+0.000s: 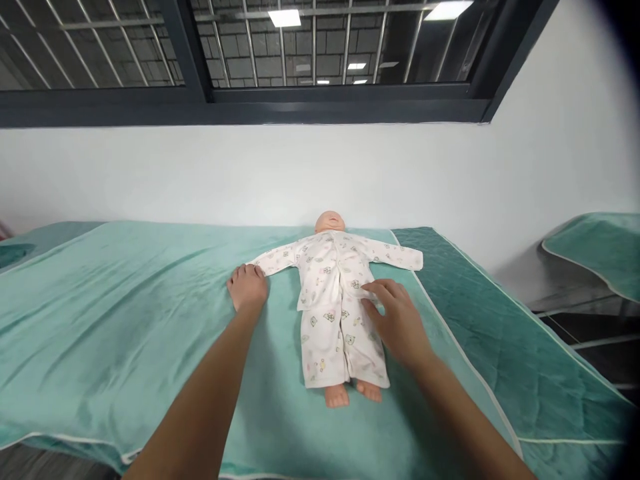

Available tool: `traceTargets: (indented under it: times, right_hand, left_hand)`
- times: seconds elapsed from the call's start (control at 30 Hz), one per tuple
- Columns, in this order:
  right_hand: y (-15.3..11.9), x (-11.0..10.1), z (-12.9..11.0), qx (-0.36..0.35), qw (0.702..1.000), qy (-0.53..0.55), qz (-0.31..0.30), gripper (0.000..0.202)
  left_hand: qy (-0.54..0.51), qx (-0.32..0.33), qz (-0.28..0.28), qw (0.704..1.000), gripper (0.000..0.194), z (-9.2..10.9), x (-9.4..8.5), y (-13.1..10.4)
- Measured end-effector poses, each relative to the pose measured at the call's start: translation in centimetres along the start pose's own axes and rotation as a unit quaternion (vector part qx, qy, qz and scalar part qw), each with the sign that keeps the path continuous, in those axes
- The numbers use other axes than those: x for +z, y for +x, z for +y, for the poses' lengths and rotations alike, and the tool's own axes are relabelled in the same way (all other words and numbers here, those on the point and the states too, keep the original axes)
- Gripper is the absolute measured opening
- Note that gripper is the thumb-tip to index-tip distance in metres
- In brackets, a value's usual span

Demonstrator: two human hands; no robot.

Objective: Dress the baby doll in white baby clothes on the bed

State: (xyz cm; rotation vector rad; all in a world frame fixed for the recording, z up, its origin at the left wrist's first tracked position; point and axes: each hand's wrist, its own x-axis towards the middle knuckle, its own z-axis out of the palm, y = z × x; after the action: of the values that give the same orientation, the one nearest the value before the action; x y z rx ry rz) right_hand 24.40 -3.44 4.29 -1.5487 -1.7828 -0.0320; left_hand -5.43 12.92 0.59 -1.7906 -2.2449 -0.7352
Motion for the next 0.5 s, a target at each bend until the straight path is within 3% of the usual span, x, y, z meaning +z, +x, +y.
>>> traceTargets:
  times: [0.1,0.23,0.4,0.5]
  right_hand:
    - [0.7,0.0,-0.4,-0.032,0.999,-0.018,-0.005,0.021]
    - [1.2,0.1,-1.3,-0.054,0.997,0.046,0.015,0.021]
    - [0.8,0.4,-1.8,-0.082,0.994,-0.009,-0.064,0.021]
    - [0.7,0.7,-2.1,-0.077,0.995,-0.028,-0.062,0.018]
  left_hand:
    - [0.001,-0.001,0.001,1.0,0.039,0.1,-0.1,0.0]
    - [0.005,-0.001,0.003,1.0,0.04,0.1,-0.1,0.0]
    - [0.008,0.002,0.006,1.0,0.038,0.2,0.0,0.0]
    - [0.007,0.003,0.006,1.0,0.039,0.1,0.0,0.0]
